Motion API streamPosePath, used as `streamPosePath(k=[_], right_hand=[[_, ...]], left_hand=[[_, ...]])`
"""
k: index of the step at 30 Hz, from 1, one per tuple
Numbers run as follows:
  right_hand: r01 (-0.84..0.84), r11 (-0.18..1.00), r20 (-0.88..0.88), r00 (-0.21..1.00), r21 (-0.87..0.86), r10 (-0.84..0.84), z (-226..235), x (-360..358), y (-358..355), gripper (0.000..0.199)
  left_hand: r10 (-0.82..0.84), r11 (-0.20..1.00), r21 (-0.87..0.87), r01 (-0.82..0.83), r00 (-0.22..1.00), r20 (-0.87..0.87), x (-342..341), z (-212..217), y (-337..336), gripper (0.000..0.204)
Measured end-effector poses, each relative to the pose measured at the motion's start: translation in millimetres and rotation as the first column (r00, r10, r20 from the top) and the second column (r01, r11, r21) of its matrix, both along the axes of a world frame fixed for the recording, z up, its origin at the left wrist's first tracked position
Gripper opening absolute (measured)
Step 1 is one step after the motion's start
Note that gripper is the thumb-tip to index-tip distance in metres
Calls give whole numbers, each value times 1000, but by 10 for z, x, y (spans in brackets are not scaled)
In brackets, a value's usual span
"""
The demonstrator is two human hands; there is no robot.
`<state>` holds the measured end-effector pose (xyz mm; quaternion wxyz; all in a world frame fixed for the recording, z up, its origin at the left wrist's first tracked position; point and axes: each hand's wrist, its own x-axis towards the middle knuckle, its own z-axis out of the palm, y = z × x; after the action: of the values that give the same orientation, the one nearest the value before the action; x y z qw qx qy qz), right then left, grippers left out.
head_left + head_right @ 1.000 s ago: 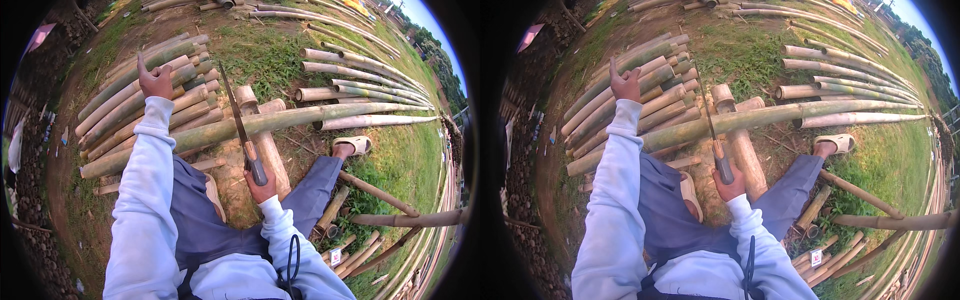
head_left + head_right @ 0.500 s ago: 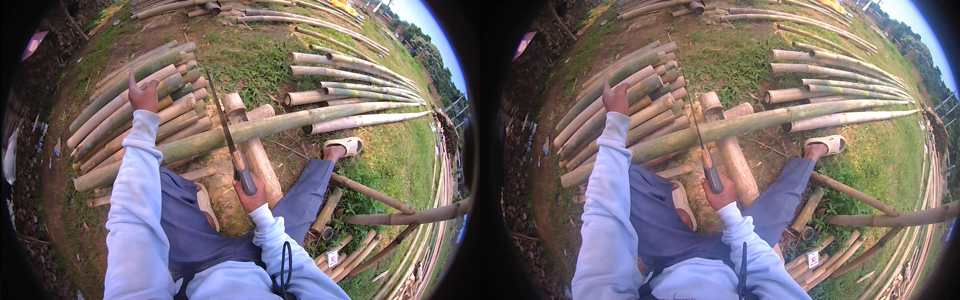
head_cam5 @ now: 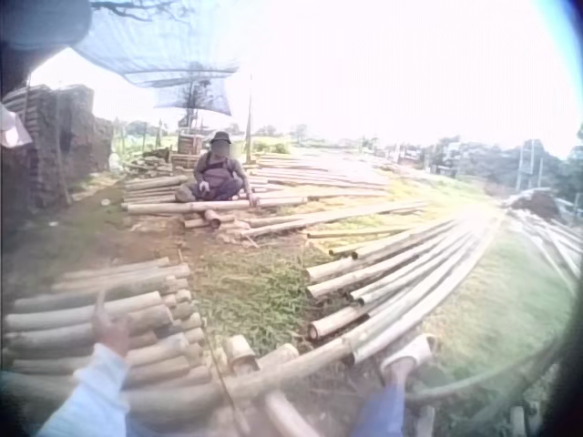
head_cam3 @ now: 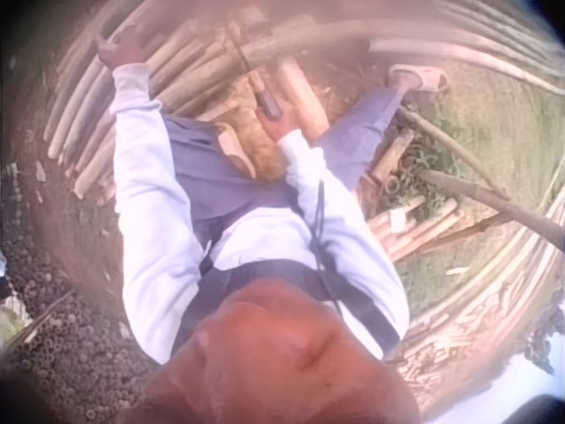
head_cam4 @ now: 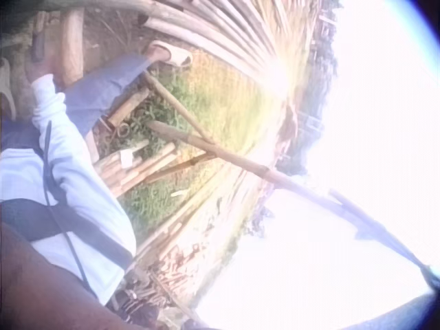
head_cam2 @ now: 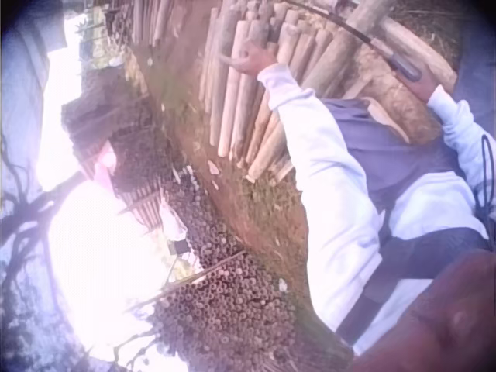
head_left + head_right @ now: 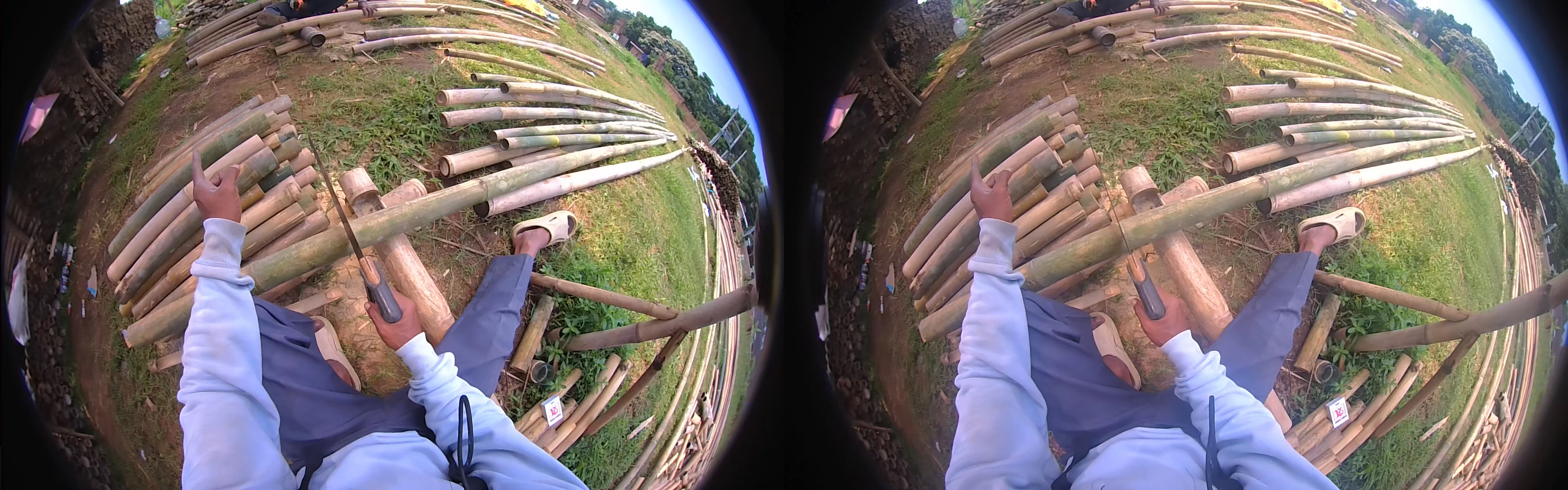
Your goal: The person sits on the ground and uses a hand saw to cut a bamboo pole resting on a wooden block. They repeatedly position the saw, cut through the bamboo, and adjust the pole to continue cutting.
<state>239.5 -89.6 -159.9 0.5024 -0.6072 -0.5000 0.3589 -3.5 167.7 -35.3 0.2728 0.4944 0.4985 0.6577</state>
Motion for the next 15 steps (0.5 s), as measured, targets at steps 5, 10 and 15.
streamPosePath(k=[5,10,15], right_hand=[[6,999,-10,1000,-44,-6,9,3,9,29],[-16,998,-35,999,-58,14,116,36,-6,28],[4,1000,-27,1000,22,-4,75,-31,-5,27]], left_hand=[[-17,986,164,19,1000,-15,180,340,-271,84],[-123,954,274,117,992,6,482,629,-649,82],[-36,994,101,39,999,-34,257,233,-372,80]])
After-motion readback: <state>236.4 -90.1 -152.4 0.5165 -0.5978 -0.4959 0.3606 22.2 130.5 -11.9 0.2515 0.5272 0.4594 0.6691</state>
